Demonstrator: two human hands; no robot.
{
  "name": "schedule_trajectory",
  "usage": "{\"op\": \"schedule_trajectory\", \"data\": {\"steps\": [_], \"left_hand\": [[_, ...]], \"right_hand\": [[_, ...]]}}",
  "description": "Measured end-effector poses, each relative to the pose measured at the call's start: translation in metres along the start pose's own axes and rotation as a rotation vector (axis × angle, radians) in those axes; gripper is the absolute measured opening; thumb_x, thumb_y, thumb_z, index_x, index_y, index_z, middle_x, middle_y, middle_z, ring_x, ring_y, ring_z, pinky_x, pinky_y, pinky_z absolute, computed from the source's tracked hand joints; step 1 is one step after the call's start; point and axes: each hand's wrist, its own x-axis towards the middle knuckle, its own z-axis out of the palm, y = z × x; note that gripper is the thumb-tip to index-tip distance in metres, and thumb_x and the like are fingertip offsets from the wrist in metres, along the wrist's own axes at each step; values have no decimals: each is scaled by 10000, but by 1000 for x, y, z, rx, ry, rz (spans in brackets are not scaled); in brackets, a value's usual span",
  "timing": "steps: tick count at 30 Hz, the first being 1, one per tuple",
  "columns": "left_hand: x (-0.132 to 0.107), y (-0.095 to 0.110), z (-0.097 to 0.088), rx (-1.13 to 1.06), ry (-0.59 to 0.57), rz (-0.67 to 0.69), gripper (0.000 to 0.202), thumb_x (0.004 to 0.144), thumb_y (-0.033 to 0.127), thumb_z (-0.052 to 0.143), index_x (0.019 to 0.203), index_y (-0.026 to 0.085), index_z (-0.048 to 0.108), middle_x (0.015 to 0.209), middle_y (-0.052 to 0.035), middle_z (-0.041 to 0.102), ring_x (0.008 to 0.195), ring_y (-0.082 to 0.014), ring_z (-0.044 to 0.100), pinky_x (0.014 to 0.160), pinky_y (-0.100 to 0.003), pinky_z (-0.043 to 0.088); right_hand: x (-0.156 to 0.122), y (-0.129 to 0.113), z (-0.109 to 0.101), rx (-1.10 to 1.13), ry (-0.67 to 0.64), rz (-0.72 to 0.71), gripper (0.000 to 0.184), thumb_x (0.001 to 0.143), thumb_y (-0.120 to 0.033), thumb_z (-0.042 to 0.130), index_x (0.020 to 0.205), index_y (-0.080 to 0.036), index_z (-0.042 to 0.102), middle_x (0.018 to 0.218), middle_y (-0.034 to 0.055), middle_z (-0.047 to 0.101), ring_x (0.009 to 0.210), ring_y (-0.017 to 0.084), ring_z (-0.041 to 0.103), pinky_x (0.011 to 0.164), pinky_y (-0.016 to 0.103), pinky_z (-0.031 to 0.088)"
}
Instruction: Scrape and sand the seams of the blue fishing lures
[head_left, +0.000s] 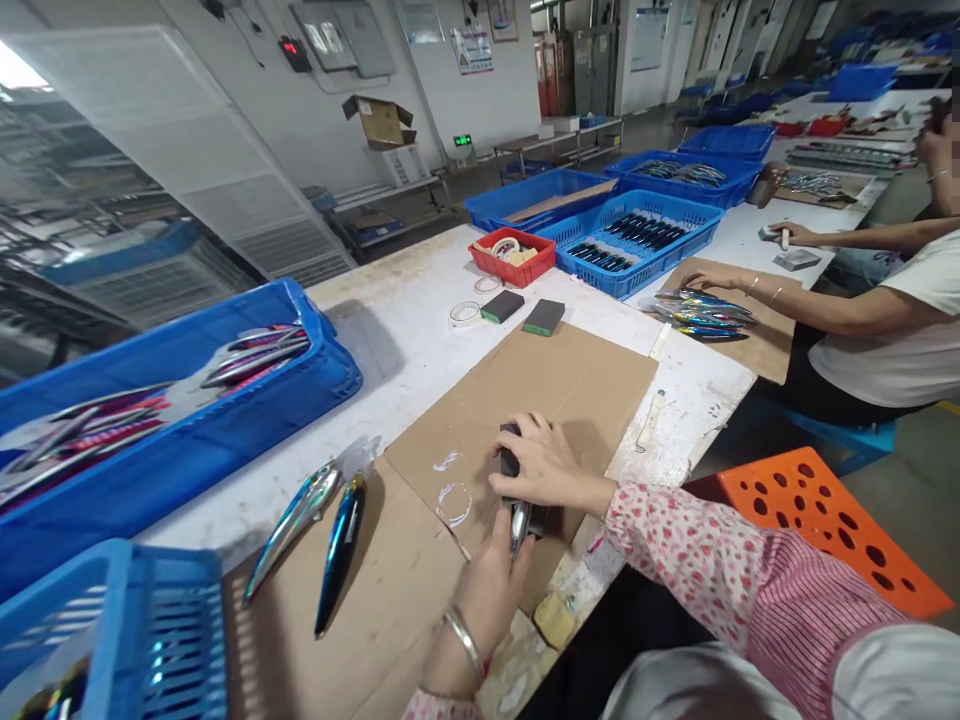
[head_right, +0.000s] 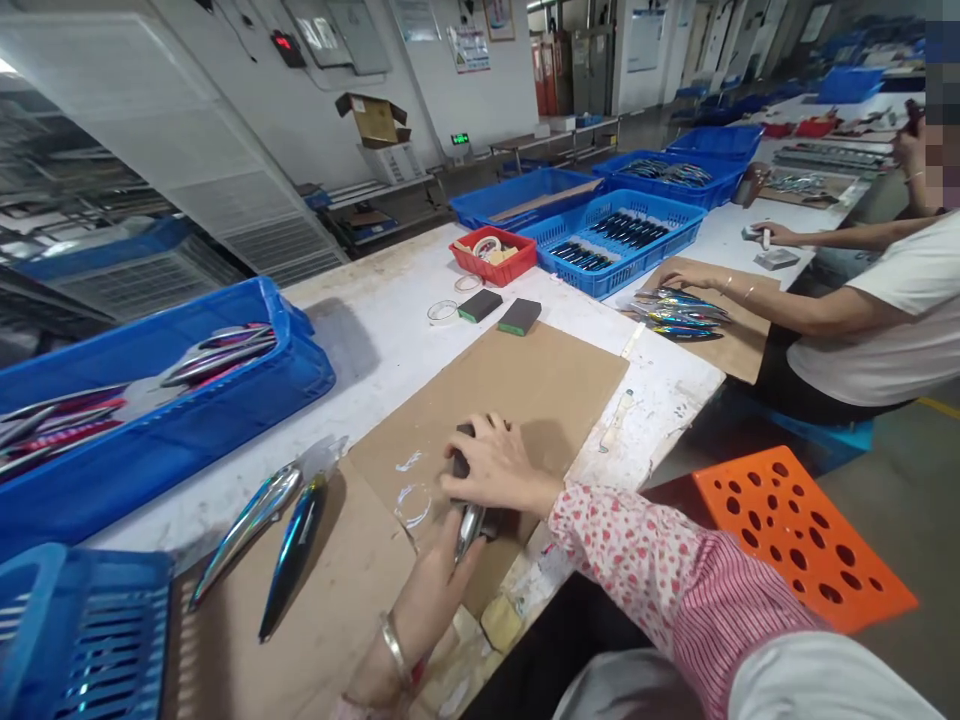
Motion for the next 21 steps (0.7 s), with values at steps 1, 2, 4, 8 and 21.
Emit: {"op": "schedule_trajectory", "data": {"steps": [1,2,4,8,21], "left_hand": [[0,2,3,16,-2,-15,532,932,290,359,1434,124,305,1122,-150,678,933,-232,681,731,-323,538],[-1,5,6,43,-3,-27,555,933,281,357,1451,103,264,1171,-176,652,947,-239,677,739,-327,533],[-2,11,14,121,13,-59,577,938,269,354,1469,88,220,1214,-209,614,912,-241,681,708,-319,524],[-6,23,29,320,90,-152,575,938,231,366,1483,132,214,1044,-153,648,728,-198,681,590,-273,485],[-6,32,29,427,70,-203,552,952,221,344,1482,116,230,962,-129,615,672,-184,665,543,-268,456]], "right_hand": [[5,4,-2,2,-9,15,286,780,-474,629,1013,-308,633,1202,19,510,1111,233,428,888,411,385],[12,11,-6,0,-17,63,284,778,-472,629,1010,-308,637,1178,22,521,1098,234,438,886,412,388],[29,30,-16,-10,-9,220,277,770,-459,632,993,-296,652,1127,34,542,1087,247,453,877,417,396],[43,49,-28,119,39,423,244,766,-407,628,973,-283,664,1065,25,566,1043,226,501,830,356,422],[14,22,-12,219,-20,387,217,753,-428,650,939,-317,671,1023,-6,576,1018,208,508,812,324,402]]}}
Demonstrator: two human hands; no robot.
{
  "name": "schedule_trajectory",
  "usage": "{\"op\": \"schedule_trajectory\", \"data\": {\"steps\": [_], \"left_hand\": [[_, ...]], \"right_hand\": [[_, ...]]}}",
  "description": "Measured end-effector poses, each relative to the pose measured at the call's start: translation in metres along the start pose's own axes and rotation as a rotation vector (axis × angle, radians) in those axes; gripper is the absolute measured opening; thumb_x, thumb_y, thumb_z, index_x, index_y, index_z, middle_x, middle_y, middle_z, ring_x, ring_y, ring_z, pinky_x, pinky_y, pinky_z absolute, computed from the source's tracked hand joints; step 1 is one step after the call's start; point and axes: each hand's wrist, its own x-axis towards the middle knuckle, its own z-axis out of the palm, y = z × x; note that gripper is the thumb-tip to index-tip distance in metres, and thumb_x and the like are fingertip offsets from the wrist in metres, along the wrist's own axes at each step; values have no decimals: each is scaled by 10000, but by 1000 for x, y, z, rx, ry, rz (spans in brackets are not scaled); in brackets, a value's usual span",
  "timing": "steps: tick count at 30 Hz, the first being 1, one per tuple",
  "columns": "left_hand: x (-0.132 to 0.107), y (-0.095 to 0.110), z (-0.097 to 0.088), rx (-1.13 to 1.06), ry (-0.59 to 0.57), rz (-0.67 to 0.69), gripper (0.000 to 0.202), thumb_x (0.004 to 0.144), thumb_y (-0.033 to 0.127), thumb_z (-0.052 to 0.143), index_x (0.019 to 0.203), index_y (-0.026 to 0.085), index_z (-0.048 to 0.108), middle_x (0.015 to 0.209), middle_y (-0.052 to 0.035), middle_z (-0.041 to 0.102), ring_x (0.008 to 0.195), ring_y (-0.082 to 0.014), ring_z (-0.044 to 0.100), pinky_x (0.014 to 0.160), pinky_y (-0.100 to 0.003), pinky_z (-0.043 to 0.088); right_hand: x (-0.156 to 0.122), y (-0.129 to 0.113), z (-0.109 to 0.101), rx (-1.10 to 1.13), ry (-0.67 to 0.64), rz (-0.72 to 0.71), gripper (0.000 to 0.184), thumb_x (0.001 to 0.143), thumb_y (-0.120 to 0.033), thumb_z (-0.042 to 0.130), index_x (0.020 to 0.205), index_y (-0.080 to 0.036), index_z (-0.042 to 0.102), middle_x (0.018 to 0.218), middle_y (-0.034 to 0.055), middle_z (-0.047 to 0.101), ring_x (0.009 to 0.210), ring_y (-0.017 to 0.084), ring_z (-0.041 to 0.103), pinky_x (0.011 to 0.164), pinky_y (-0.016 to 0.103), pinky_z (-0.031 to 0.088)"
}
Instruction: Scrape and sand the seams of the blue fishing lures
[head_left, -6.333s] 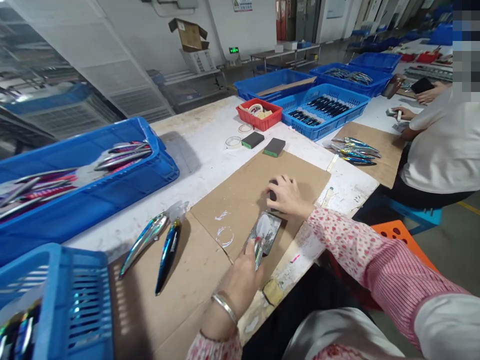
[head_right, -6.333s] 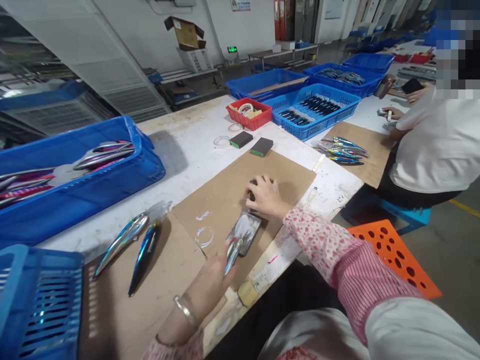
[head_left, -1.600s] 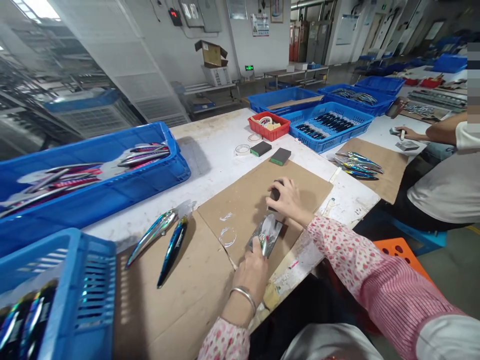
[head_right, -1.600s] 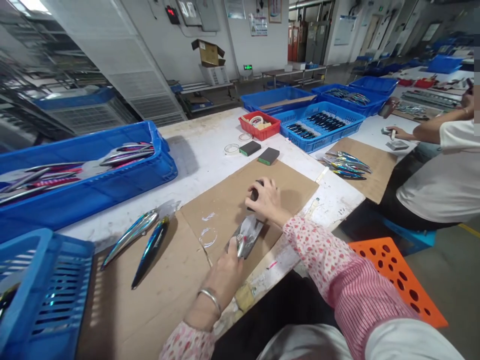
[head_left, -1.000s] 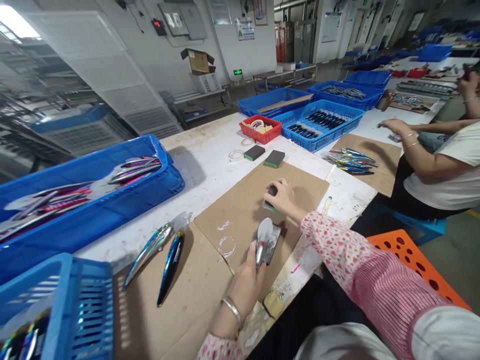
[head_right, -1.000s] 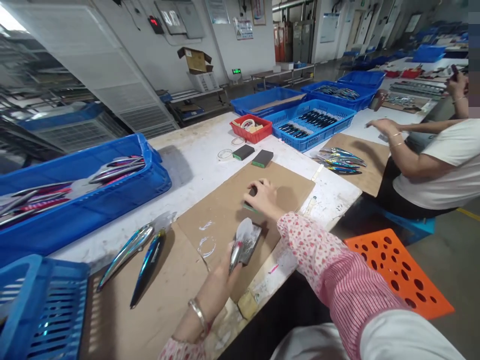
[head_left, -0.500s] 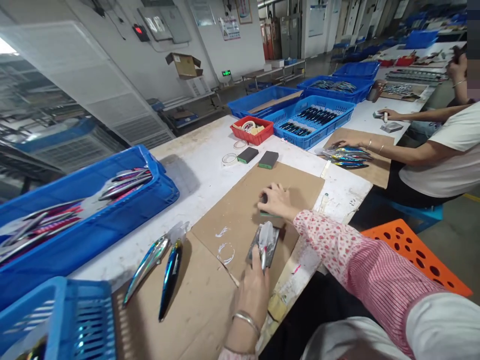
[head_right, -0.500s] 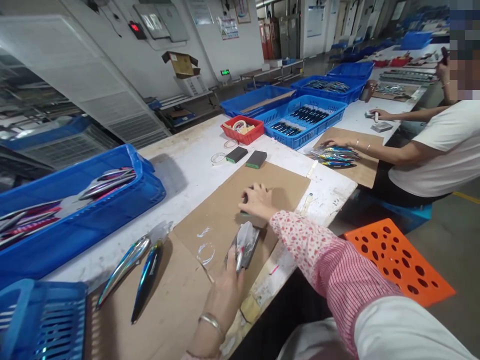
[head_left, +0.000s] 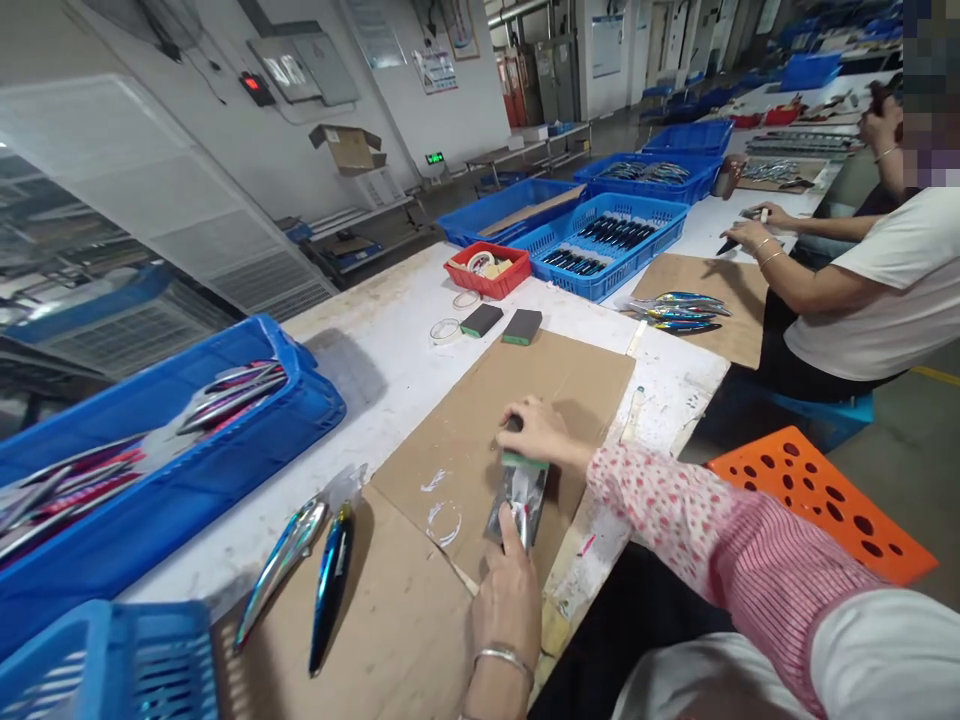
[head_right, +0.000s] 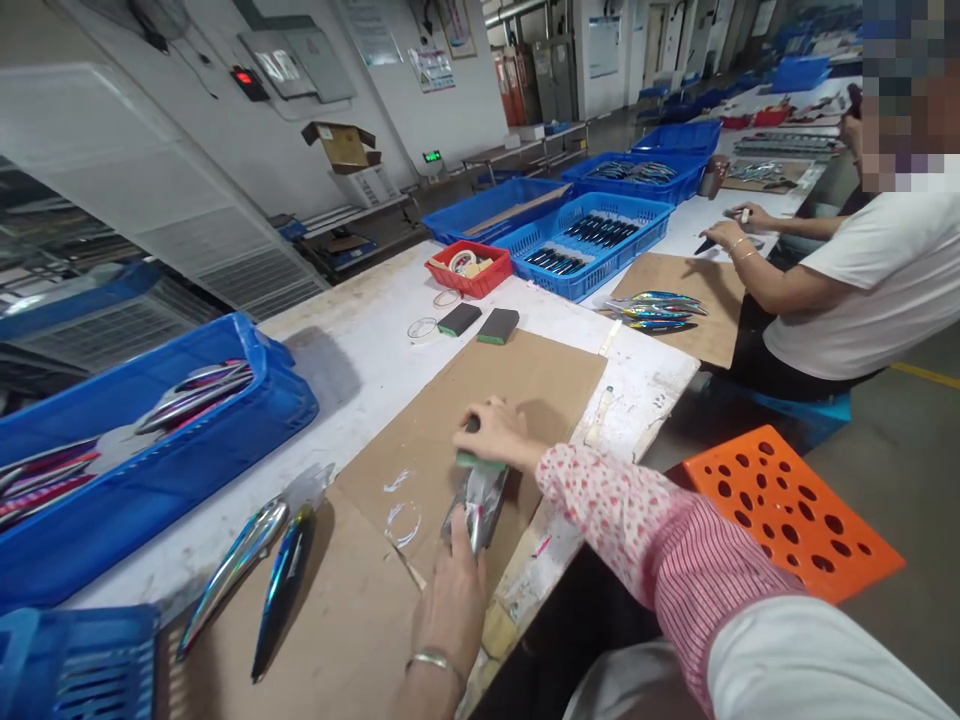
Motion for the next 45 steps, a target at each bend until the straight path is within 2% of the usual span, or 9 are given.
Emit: {"op": "schedule_trajectory", "data": {"steps": [4,9,13,22,31,37,40,43,45], "left_hand": [[2,-6,3,-27,-14,28,538,948,244,364,1460,108,265,911,-109,619,639,-168,648,505,-248,414],[0,-10,12,-30,121,44,545,950,257,389,1462,136,246,882,-73,620,604,-138,628,474,-227,390],[-2,-10,18,-2,238,44,518,948,246,400,1443,136,293,858,-60,618,586,-130,626,461,-226,392],[-3,-9,22,60,277,39,487,956,251,397,1419,109,341,897,-72,636,556,-132,627,443,-245,401],[-2,-13,25,19,284,51,543,932,237,446,1445,137,297,899,-68,627,583,-131,620,463,-232,407],[-3,-13,23,-45,276,59,517,943,223,415,1439,132,304,920,-80,641,639,-134,639,480,-217,414],[-3,-12,22,-40,252,29,519,934,226,427,1436,149,322,906,-77,640,607,-130,627,464,-217,394],[-3,-11,20,-36,237,16,538,924,232,450,1441,155,321,922,-78,642,585,-126,617,457,-224,386],[-3,-11,19,-29,222,14,547,925,238,452,1447,151,313,925,-78,645,577,-128,614,461,-232,392]], "right_hand": [[-3,-2,5,12,-3,-200,275,705,-450,697,958,-347,669,1098,-12,554,1080,229,475,881,374,380],[26,25,-16,36,73,55,272,701,-391,704,948,-277,687,1067,41,559,1095,274,468,893,414,384],[37,37,-21,151,79,30,232,764,-340,659,980,-256,676,1056,25,586,1018,210,524,862,331,415],[-2,15,-3,156,-38,-156,230,736,-385,702,945,-293,673,1025,-6,566,1013,193,525,858,310,407],[27,51,-32,-163,75,-8,293,802,-447,620,1046,-288,649,1167,58,526,1129,272,433,878,427,398],[12,78,-39,-409,28,-267,379,866,-552,585,1103,-269,669,1340,108,480,1302,358,285,1003,574,251],[11,74,-44,-171,-6,-450,296,892,-442,601,1077,-228,687,1242,98,574,1195,270,455,995,429,337],[13,66,-44,82,-230,-615,201,901,-308,590,969,-168,717,977,62,689,937,178,603,874,284,416],[14,63,-42,180,-350,-621,202,885,-282,595,968,-150,724,917,45,710,840,154,627,783,238,431]]}}
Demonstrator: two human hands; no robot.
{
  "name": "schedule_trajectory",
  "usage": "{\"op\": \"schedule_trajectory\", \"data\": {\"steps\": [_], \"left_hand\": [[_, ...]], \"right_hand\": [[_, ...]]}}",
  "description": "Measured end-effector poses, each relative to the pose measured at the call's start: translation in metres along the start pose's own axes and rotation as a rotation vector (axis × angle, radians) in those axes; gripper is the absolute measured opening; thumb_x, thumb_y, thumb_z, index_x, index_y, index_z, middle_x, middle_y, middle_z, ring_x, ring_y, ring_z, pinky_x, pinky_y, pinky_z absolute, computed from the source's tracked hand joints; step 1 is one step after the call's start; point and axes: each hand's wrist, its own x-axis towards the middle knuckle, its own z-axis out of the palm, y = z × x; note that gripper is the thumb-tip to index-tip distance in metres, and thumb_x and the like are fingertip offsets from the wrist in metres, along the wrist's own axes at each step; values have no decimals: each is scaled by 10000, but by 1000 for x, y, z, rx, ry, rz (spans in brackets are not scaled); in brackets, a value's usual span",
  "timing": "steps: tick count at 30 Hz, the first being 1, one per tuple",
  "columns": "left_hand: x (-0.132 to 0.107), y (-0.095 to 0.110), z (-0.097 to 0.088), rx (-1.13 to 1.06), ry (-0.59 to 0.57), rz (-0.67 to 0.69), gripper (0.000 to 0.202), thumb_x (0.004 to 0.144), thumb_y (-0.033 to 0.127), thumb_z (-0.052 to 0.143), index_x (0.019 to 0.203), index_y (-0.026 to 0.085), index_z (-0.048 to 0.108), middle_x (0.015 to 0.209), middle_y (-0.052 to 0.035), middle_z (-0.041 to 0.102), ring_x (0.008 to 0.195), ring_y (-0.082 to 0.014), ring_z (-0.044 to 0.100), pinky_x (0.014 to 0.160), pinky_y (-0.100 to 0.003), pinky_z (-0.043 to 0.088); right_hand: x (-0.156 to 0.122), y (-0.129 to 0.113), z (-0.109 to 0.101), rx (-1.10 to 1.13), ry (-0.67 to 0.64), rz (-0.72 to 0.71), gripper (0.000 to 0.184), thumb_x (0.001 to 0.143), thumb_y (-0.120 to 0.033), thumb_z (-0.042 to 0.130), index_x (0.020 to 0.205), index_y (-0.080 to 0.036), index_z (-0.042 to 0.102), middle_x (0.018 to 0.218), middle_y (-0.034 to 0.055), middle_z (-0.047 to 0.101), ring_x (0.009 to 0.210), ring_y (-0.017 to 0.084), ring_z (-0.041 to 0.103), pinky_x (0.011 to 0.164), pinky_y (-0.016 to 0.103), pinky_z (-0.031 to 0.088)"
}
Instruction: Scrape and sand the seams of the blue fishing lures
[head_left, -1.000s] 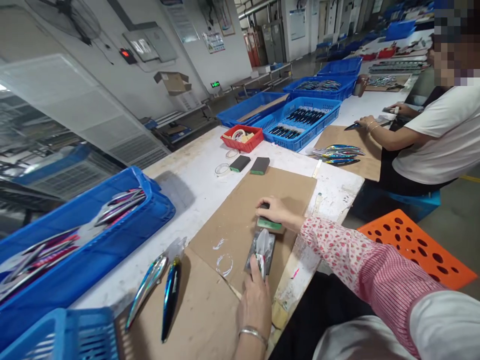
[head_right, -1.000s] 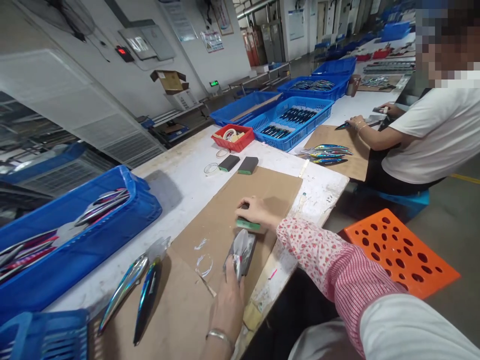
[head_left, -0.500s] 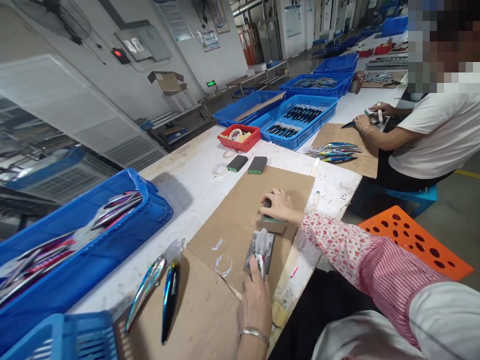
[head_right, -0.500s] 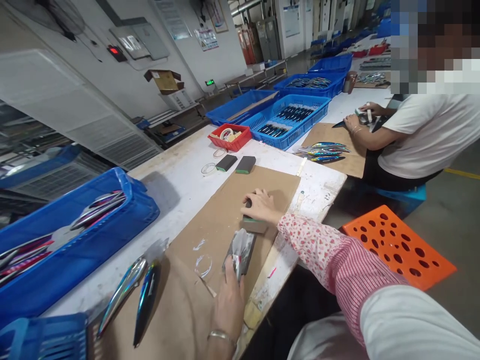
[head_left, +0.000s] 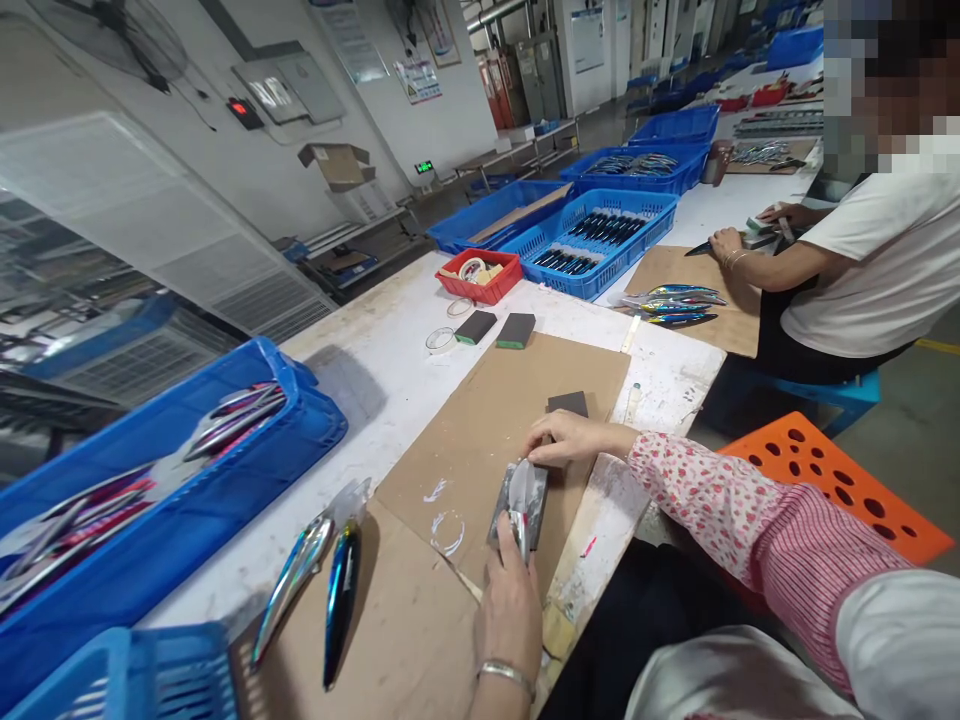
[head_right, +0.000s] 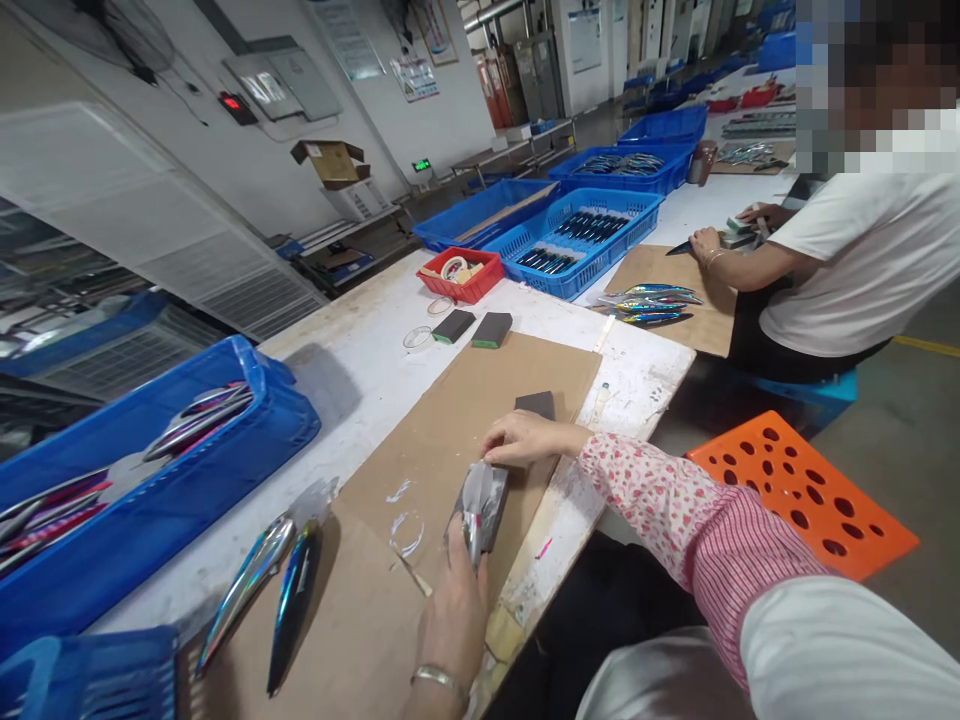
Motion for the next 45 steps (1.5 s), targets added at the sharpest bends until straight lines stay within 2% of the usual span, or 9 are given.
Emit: {"op": "schedule_trajectory", "data": {"steps": [9,20,26,31,34,36,38,41,45], "left_hand": [[0,-1,-1,24,-13,8,542,932,246,431,1450,148,303,913,-73,643,541,-122,595,457,-233,400],[-1,-2,-1,38,6,40,552,920,220,441,1447,143,295,916,-74,636,600,-132,617,485,-227,406],[-1,-2,0,-19,-6,19,568,912,219,465,1449,154,292,914,-73,636,586,-126,605,498,-230,409],[0,-5,0,-88,-5,33,531,941,220,418,1446,138,276,1030,-117,647,664,-147,645,530,-246,435],[2,-7,-2,-137,-40,30,520,952,244,402,1444,131,275,1041,-141,658,686,-165,661,518,-252,418],[3,-8,-3,-174,-76,19,533,948,247,414,1449,140,265,1027,-140,670,689,-174,667,519,-256,413],[4,-7,-6,-206,-85,21,533,947,246,411,1448,143,262,1077,-152,664,733,-185,678,546,-262,430],[5,-5,-8,-225,-73,33,529,945,236,398,1447,147,257,1158,-170,634,791,-190,683,588,-265,458],[3,1,-3,-141,-78,-4,557,936,238,415,1460,159,245,950,-106,664,676,-177,668,537,-249,443]], "right_hand": [[7,2,-1,86,-82,70,268,867,-324,568,850,-113,733,703,1,666,622,107,545,597,197,366],[13,3,-7,49,-194,-23,251,886,-306,533,834,-118,692,721,-4,639,629,102,510,619,203,352],[13,0,-4,112,-88,86,268,915,-305,519,802,-120,676,701,-7,623,618,103,502,616,209,354],[4,10,-12,-361,161,256,301,932,-409,527,959,-157,689,1007,100,646,989,231,540,874,337,382],[-8,19,-15,-563,74,227,573,783,-553,687,1245,-226,593,1320,140,500,1219,329,407,1004,471,302],[-15,23,-14,-587,11,220,668,737,-625,692,1271,-240,580,1356,143,466,1218,346,414,1020,496,283],[-18,25,-13,-574,39,237,620,722,-612,707,1214,-244,620,1334,131,486,1197,337,441,1023,494,284],[-11,20,-8,-432,260,361,518,711,-518,740,1129,-226,654,1295,109,525,1178,308,470,1001,461,330],[7,0,10,-27,415,373,423,827,-450,641,1169,-202,613,1191,69,593,1069,212,560,930,346,417]]}}
